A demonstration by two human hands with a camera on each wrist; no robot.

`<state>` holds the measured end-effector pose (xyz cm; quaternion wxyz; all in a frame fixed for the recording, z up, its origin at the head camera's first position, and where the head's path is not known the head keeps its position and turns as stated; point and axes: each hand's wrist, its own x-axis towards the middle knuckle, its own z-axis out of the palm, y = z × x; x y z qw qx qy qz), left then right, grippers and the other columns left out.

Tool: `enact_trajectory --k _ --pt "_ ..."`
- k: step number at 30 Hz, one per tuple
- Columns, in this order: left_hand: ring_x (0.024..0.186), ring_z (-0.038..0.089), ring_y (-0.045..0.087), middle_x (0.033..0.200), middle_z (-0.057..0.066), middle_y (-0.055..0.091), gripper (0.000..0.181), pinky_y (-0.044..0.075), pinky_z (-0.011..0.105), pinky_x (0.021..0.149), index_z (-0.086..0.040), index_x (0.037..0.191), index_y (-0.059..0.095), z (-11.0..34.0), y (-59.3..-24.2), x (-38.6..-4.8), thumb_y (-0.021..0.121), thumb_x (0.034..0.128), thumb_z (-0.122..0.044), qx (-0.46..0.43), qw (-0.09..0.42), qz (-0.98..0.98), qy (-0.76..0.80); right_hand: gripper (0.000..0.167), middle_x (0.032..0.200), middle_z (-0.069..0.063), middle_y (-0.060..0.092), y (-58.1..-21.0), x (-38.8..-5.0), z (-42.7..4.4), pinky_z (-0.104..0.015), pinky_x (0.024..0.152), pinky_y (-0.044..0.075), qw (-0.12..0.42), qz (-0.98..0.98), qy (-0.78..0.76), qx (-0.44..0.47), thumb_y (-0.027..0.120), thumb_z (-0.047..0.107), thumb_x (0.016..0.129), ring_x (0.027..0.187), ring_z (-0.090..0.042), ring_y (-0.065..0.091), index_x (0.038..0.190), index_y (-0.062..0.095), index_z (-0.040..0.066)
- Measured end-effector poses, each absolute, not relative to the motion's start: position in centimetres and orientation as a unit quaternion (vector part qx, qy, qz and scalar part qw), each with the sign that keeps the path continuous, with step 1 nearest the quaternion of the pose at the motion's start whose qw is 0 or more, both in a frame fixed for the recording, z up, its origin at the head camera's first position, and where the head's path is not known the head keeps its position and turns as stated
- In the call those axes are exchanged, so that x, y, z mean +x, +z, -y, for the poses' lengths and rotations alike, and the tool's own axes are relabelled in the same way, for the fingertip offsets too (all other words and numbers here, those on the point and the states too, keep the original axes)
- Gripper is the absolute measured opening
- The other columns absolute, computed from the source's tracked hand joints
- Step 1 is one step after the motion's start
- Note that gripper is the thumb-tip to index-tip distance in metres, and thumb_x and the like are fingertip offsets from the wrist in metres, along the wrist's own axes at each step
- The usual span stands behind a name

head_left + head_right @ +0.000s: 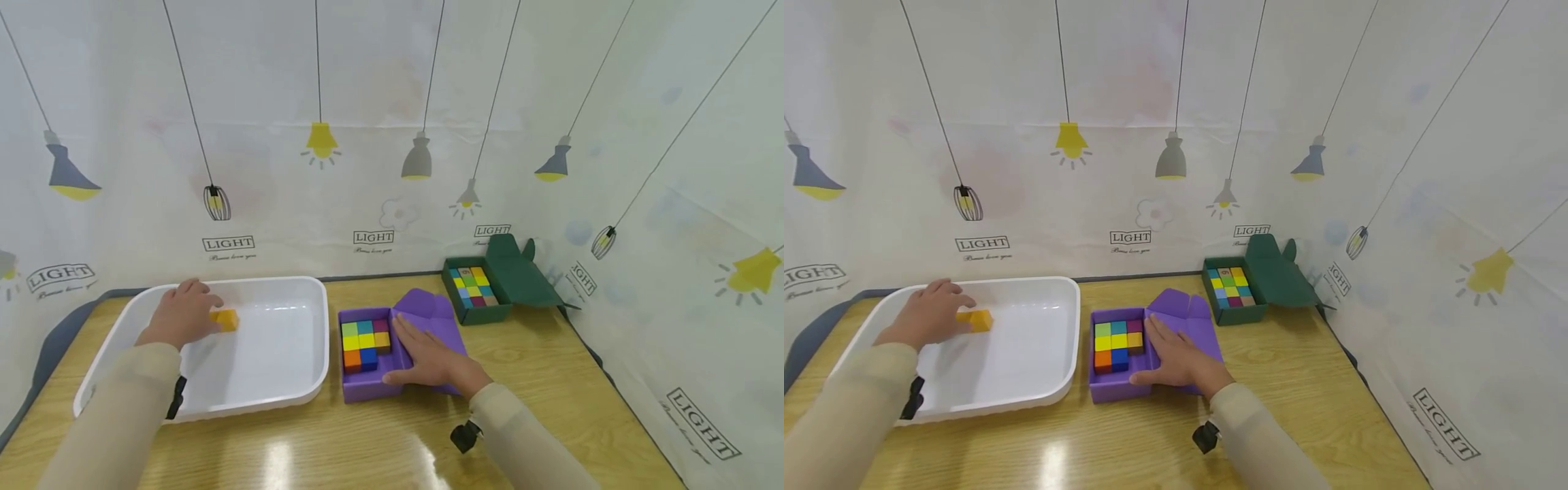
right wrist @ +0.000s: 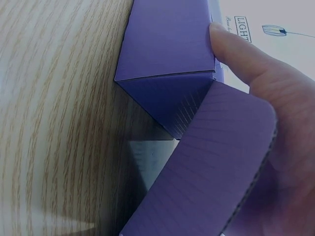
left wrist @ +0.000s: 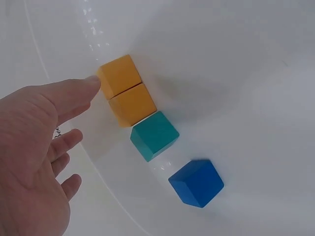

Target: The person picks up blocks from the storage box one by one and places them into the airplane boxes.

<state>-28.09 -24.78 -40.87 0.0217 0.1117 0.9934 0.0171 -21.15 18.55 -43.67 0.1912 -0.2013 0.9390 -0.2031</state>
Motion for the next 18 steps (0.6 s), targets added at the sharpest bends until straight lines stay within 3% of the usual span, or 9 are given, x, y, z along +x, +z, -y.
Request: enact_trajectory --k 9,18 --pt "0.112 0.044 0.045 0.119 0.026 0.059 0.04 0.032 0.069 0.104 -0.004 0.114 0.071 24.7 -41.9 -28.5 0.08 0.0782 -0.019 0.114 0.022 -0.993 0.01 0.108 0.167 -0.003 -0.003 -43.8 -21.1 -18.6 -0.051 0.124 0.017 0.18 -0.939 -0.2 -0.213 0.06 0.066 0.084 0.155 -0.024 0.004 0.158 0.0 0.014" --pt "0.104 0.04 0.043 0.111 0.023 0.059 0.03 0.035 0.067 0.103 -0.005 0.105 0.073 24.0 -41.5 -28.7 0.08 0.0769 -0.013 0.114 0.032 -0.993 0.009 0.109 0.167 -0.002 -0.002 -43.5 -21.0 -18.8 -0.05 0.124 0.018 0.181 -0.939 -0.204 -0.209 0.06 0.068 0.083 0.155 -0.023 0.005 0.158 0.0 0.016"
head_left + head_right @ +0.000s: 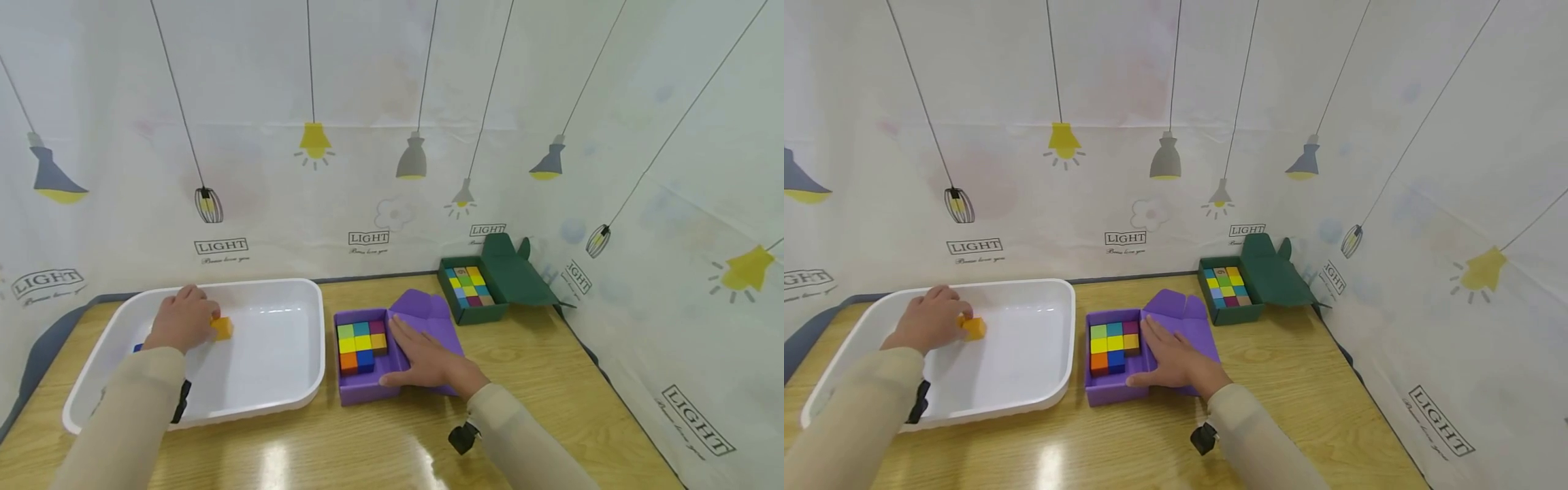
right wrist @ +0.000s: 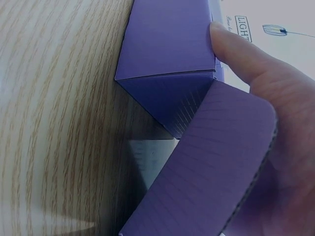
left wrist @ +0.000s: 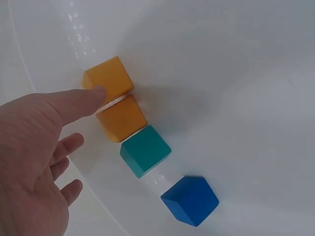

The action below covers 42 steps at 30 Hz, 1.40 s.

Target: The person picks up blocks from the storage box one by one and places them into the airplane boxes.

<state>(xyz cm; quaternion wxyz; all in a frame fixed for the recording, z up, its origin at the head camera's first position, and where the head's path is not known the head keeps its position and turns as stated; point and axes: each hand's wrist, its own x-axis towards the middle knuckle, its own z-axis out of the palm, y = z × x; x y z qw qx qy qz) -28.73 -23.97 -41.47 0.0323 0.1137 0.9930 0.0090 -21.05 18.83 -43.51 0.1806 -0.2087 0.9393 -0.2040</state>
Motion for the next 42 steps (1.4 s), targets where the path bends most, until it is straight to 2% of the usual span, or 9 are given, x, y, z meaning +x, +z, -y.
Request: enact_trajectory --k 7,13,17,22,31,42 --pt "0.103 0.04 0.043 0.108 0.023 0.058 0.029 0.035 0.068 0.101 -0.007 0.102 0.074 23.9 -41.6 -28.4 0.081 0.0748 -0.013 0.112 0.039 -0.993 -0.009 0.108 0.167 -0.001 -0.003 -43.6 -20.9 -18.6 -0.05 0.125 0.016 0.188 -0.939 -0.202 -0.206 0.06 0.066 0.084 0.155 -0.021 0.003 0.158 -0.002 0.016" --pt "0.108 0.042 0.041 0.112 0.024 0.057 0.028 0.034 0.068 0.102 -0.008 0.097 0.075 23.8 -41.4 -28.0 0.084 0.0724 -0.018 0.117 0.04 -0.992 -0.012 0.108 0.167 -0.001 -0.003 -43.5 -20.9 -18.5 -0.05 0.125 0.016 0.188 -0.939 -0.204 -0.206 0.061 0.065 0.084 0.155 -0.023 0.004 0.158 -0.001 0.016" --pt "0.117 0.045 0.038 0.12 0.026 0.056 0.027 0.031 0.069 0.106 -0.008 0.095 0.075 23.8 -41.2 -27.8 0.084 0.0726 -0.02 0.122 0.038 -0.992 -0.008 0.109 0.167 -0.001 -0.001 -43.5 -21.0 -18.5 -0.048 0.125 0.017 0.184 -0.938 -0.206 -0.208 0.061 0.066 0.083 0.154 -0.023 0.005 0.158 0.0 0.016" --pt "0.133 0.051 0.026 0.13 0.029 0.052 0.022 0.023 0.071 0.111 -0.009 0.095 0.075 23.5 -40.8 -27.8 0.079 0.0761 -0.019 0.127 0.031 -0.991 0.011 0.11 0.167 -0.001 -0.001 -43.5 -21.0 -18.6 -0.048 0.125 0.018 0.184 -0.938 -0.206 -0.207 0.061 0.068 0.082 0.154 -0.023 0.006 0.158 0.0 0.016" --pt "0.142 0.048 0.02 0.135 0.025 0.052 0.024 0.016 0.068 0.115 -0.01 0.094 0.073 21.3 -39.0 -26.6 0.079 0.0758 -0.024 0.149 0.01 -0.987 0.06 0.108 0.167 -0.001 -0.002 -43.8 -21.1 -18.6 -0.049 0.124 0.018 0.189 -0.936 -0.218 -0.2 0.063 0.063 0.083 0.154 -0.023 0.005 0.158 0.0 0.017" --pt "0.146 0.043 0.018 0.139 0.019 0.051 0.026 0.015 0.065 0.118 -0.013 0.096 0.072 18.0 -37.9 -25.3 0.081 0.0758 -0.027 0.187 -0.019 -0.98 0.07 0.106 0.166 -0.001 -0.006 -43.9 -21.3 -18.5 -0.051 0.125 0.013 0.196 -0.938 -0.215 -0.19 0.061 0.062 0.085 0.154 -0.024 0.003 0.158 -0.003 0.018"
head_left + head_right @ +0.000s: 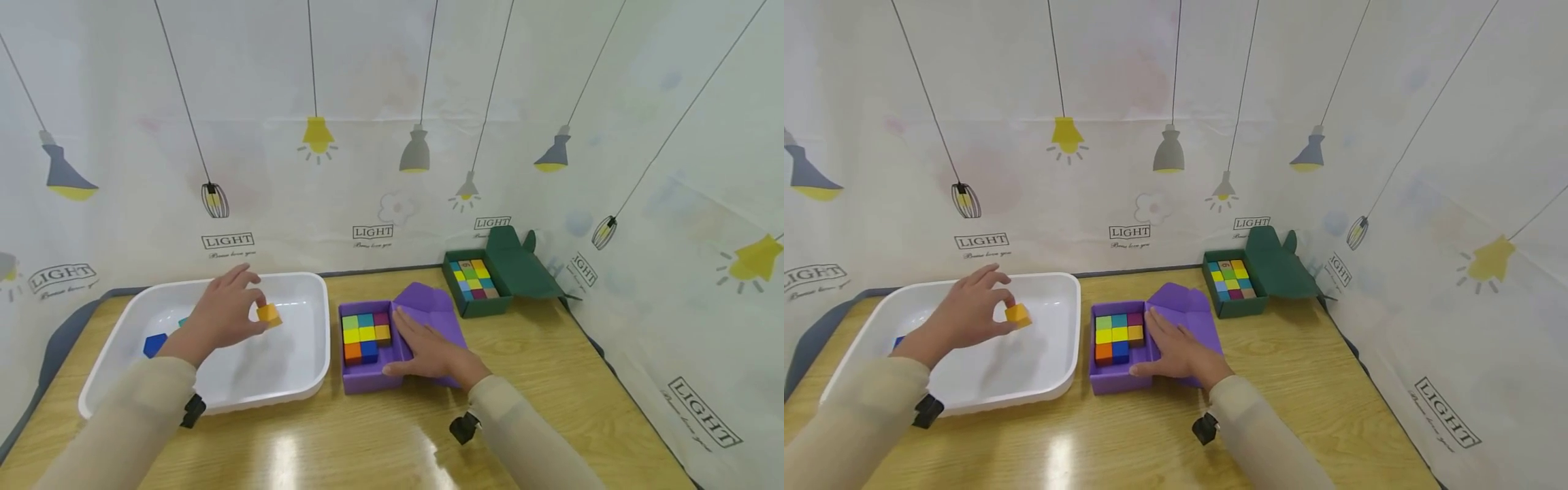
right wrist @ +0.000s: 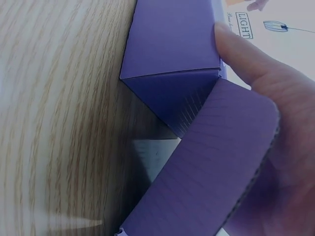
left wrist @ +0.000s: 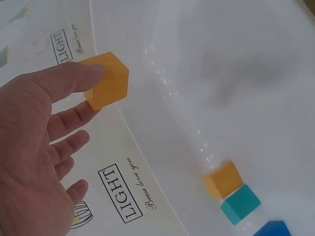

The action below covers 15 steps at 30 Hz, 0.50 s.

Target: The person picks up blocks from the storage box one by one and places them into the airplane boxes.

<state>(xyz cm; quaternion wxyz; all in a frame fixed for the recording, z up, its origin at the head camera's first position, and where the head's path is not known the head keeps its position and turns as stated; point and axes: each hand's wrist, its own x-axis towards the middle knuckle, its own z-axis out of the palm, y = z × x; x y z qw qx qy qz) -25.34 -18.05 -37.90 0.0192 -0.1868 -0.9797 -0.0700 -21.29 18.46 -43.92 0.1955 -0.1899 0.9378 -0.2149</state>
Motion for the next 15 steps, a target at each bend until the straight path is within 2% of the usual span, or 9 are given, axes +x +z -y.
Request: enact_trajectory --k 9,15 --pt "0.147 0.039 0.02 0.138 0.015 0.052 0.026 0.02 0.063 0.118 -0.014 0.095 0.072 15.3 -37.3 -24.3 0.08 0.0759 -0.03 -0.221 0.031 0.97 -0.091 0.106 0.166 -0.002 -0.005 -44.0 -21.7 -18.2 -0.051 0.124 0.016 0.196 -0.939 -0.213 -0.186 0.062 0.062 0.085 0.154 -0.025 0.005 0.158 -0.002 0.018" --pt "0.149 0.035 0.019 0.141 0.011 0.051 0.028 0.019 0.06 0.12 -0.017 0.096 0.071 12.5 -37.3 -24.3 0.081 0.0756 -0.034 -0.234 0.028 0.966 -0.107 0.106 0.166 -0.002 -0.004 -43.8 -21.7 -18.0 -0.051 0.125 0.014 0.196 -0.938 -0.217 -0.186 0.063 0.062 0.085 0.155 -0.024 0.003 0.158 -0.001 0.018"
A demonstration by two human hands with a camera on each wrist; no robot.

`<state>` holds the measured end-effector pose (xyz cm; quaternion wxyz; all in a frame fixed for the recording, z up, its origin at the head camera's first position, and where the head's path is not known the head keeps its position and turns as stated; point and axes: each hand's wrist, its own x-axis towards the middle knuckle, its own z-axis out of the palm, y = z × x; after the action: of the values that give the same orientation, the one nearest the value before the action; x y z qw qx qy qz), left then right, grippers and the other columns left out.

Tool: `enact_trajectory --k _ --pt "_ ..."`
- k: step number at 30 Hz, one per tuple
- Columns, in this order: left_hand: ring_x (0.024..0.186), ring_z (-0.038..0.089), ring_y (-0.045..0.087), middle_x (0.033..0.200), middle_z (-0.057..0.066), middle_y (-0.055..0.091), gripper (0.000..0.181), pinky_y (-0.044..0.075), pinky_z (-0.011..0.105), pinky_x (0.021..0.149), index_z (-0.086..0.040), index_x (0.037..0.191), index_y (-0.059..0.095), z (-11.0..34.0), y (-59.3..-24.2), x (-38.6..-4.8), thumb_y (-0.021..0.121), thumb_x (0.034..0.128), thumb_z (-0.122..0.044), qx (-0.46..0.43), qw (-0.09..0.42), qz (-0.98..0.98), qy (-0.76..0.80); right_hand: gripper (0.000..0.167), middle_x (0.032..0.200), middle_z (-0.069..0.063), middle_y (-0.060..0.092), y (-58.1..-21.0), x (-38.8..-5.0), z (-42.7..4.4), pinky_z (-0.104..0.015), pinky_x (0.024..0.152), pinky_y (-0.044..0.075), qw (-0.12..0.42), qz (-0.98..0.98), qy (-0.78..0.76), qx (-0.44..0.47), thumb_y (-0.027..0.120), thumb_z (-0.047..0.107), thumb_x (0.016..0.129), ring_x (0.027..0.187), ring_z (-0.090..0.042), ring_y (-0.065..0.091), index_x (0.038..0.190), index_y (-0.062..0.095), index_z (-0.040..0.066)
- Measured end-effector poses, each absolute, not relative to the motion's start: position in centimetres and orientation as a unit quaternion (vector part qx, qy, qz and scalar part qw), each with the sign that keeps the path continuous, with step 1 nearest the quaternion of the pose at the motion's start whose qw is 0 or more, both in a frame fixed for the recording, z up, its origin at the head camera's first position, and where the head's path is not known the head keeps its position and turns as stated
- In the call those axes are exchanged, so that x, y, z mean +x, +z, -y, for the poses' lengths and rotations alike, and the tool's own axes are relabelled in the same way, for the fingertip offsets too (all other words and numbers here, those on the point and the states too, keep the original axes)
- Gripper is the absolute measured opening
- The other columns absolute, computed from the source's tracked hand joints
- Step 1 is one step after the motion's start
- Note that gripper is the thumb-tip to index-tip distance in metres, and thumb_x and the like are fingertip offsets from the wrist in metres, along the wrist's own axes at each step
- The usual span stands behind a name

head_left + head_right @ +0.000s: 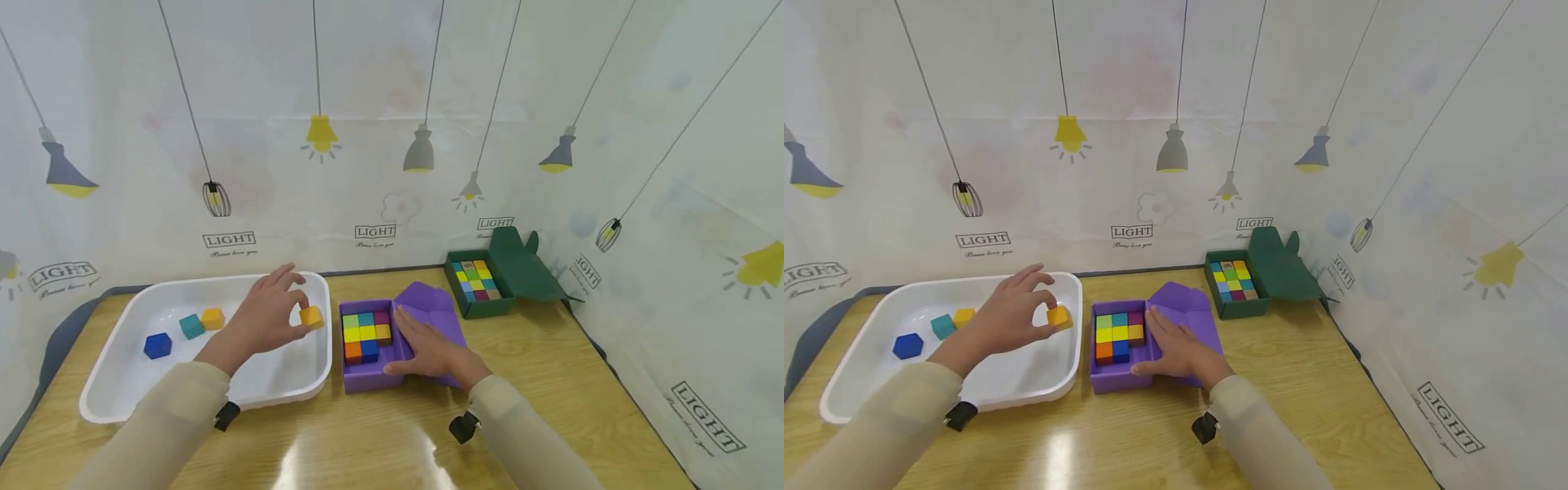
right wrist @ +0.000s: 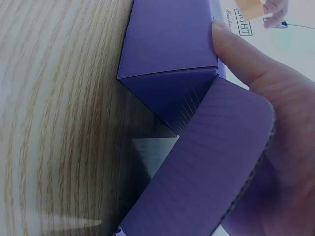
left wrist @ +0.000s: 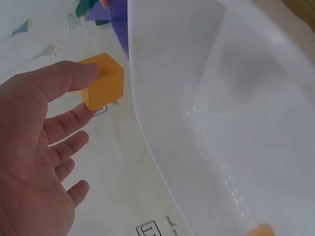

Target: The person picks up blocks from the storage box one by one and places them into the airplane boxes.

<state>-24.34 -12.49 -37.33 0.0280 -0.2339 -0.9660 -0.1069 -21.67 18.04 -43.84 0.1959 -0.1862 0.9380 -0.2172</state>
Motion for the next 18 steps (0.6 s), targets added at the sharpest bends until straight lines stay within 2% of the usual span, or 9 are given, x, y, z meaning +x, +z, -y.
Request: enact_trajectory --k 5,10,18 --pt "0.15 0.032 0.019 0.14 0.008 0.052 0.029 0.021 0.056 0.121 -0.018 0.096 0.071 9.2 -37.4 -24.2 0.079 0.0766 -0.037 -0.259 0.027 0.96 -0.104 0.108 0.166 -0.004 -0.004 -43.7 -21.7 -18.0 -0.053 0.124 0.013 0.193 -0.935 -0.218 -0.205 0.062 0.064 0.084 0.155 -0.024 0.002 0.158 -0.001 0.014" --pt "0.15 0.029 0.019 0.141 0.006 0.052 0.03 0.022 0.054 0.122 -0.017 0.097 0.071 6.0 -37.6 -24.5 0.076 0.0787 -0.04 -0.279 0.014 0.956 -0.092 0.105 0.166 -0.004 -0.004 -43.6 -22.1 -18.0 -0.054 0.124 0.01 0.195 -0.934 -0.219 -0.204 0.063 0.06 0.086 0.155 -0.025 0.001 0.158 -0.001 0.014" --pt "0.15 0.03 0.022 0.14 0.006 0.053 0.029 0.024 0.052 0.121 -0.016 0.095 0.071 3.2 -38.7 -25.5 0.074 0.0808 -0.041 -0.301 -0.006 0.951 -0.075 0.104 0.166 -0.006 0.003 -43.6 -22.4 -18.1 -0.053 0.125 0.009 0.172 -0.943 -0.2 -0.203 0.064 0.059 0.085 0.154 -0.023 0.006 0.158 0.005 0.014"
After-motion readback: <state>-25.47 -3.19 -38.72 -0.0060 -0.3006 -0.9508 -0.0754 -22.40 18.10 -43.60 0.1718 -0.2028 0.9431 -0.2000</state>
